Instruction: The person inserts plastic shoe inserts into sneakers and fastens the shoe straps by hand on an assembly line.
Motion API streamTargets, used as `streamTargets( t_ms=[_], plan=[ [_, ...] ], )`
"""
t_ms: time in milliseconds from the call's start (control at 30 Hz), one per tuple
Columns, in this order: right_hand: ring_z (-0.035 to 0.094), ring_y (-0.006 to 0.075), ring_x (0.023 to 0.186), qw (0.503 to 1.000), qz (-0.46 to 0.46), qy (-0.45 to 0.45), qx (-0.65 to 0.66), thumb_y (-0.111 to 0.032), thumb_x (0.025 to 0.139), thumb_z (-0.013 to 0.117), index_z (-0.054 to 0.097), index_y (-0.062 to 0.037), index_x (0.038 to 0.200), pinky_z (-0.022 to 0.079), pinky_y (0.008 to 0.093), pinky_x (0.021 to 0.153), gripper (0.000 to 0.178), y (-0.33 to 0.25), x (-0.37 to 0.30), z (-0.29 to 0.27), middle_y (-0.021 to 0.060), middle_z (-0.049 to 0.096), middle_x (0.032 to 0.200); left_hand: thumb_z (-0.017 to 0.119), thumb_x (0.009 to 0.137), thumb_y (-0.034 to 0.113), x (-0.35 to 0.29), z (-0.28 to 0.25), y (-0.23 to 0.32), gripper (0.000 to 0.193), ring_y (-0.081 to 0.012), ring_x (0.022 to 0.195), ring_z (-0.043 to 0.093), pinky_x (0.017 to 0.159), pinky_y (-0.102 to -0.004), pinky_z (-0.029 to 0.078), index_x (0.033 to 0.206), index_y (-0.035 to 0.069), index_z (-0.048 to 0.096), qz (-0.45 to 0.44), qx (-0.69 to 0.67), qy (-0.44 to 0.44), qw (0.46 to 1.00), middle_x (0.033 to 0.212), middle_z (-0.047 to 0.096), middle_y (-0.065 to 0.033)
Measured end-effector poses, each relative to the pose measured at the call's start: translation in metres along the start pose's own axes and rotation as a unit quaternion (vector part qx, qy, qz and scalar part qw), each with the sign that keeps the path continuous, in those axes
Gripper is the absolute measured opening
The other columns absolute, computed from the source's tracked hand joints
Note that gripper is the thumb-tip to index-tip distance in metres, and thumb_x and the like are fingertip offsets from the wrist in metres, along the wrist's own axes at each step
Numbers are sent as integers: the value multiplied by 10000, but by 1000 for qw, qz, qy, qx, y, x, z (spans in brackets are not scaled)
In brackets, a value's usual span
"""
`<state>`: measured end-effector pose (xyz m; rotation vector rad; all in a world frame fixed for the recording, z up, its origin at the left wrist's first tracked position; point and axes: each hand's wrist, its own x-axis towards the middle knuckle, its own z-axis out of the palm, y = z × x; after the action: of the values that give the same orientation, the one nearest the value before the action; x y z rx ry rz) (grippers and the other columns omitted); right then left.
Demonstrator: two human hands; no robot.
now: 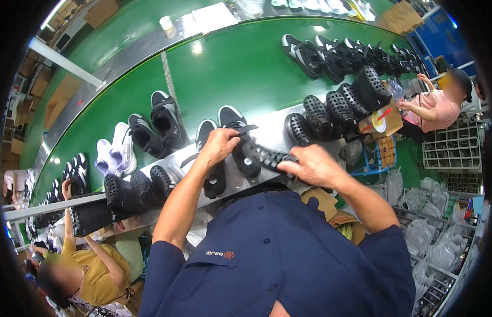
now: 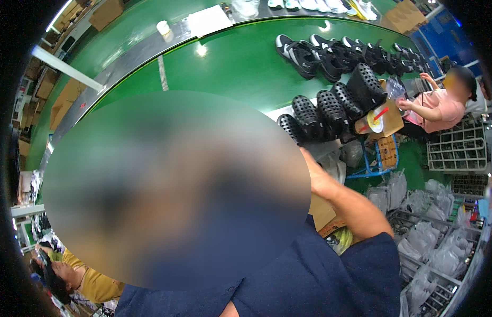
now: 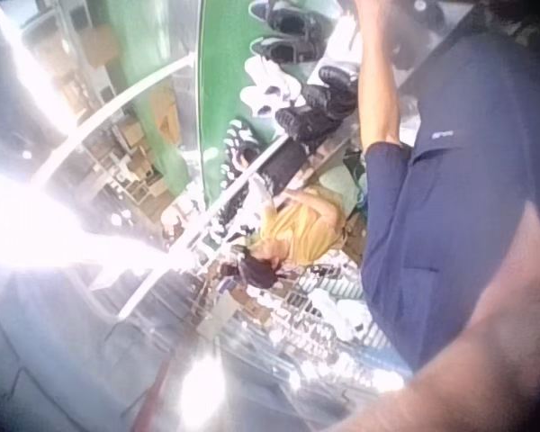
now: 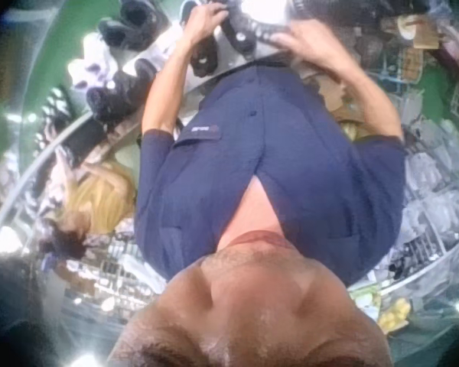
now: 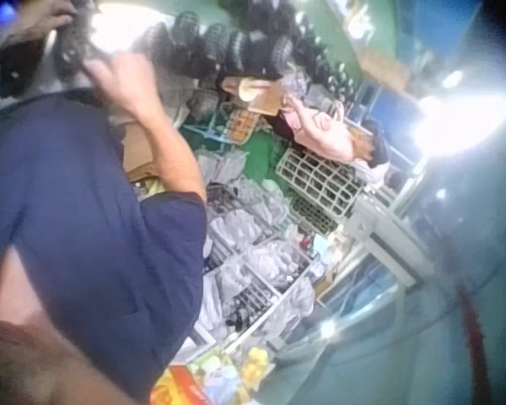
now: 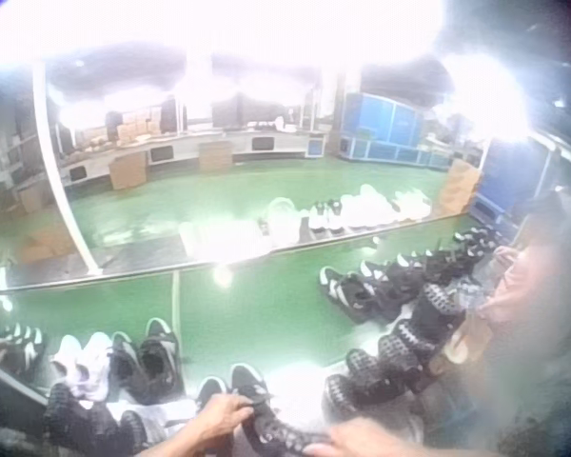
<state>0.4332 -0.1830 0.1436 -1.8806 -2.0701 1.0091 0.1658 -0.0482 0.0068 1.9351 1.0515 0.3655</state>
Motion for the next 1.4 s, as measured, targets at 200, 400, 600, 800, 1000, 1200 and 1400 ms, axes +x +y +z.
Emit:
streamTargets(
  t_ms=[200,400,600,800,1000,1200,1400],
  plan=[
    [679,450,762,993,114,-17,-22,-433,907,632,687,83,802,522,508,693,529,-22,43,52,307,652,775,631,866,155,6,-6,2,253,-294,765,663,725,-401,505,1021,-36,690,54,-17,-47,997,797,670,-208],
    [702,385,836,968,125,115,-184,-331,884,683,682,-9,940,564,459,746,326,-27,93,137,191,709,885,635,864,146,24,-4,11,226,-292,764,666,707,-396,507,986,-35,690,118,-14,-86,989,826,686,-198],
    [628,432,1003,974,-5,220,-56,-109,803,738,579,53,1059,521,487,851,343,6,75,126,272,642,1025,746,805,159,-12,23,9,559,-405,1049,604,906,-467,502,1324,85,553,75,51,124,988,1032,657,-199],
    [695,439,877,992,80,72,-70,-143,789,736,589,58,1030,549,511,785,346,19,124,127,284,693,884,735,748,79,-20,72,12,966,-469,898,683,828,-513,531,1567,90,224,-201,-11,151,968,901,694,-303],
    [714,433,808,977,122,140,-108,-154,756,630,703,-14,869,571,505,753,195,25,147,155,262,708,834,673,817,80,-24,62,22,804,-418,780,691,726,-508,536,1537,128,318,-229,39,178,956,817,689,-242],
    [719,416,800,983,71,99,-138,-151,786,640,716,-21,913,580,485,753,197,41,148,148,244,714,832,704,880,303,-148,45,39,641,-397,929,640,805,-479,519,1403,19,466,-238,219,303,897,996,645,-217],
    [694,449,893,995,57,29,-82,-264,795,679,708,29,942,545,511,834,329,11,131,144,293,701,885,651,774,121,-112,63,-24,446,-479,1080,609,937,-511,495,1178,-54,575,-266,-137,203,932,1125,630,-328]
  ],
)
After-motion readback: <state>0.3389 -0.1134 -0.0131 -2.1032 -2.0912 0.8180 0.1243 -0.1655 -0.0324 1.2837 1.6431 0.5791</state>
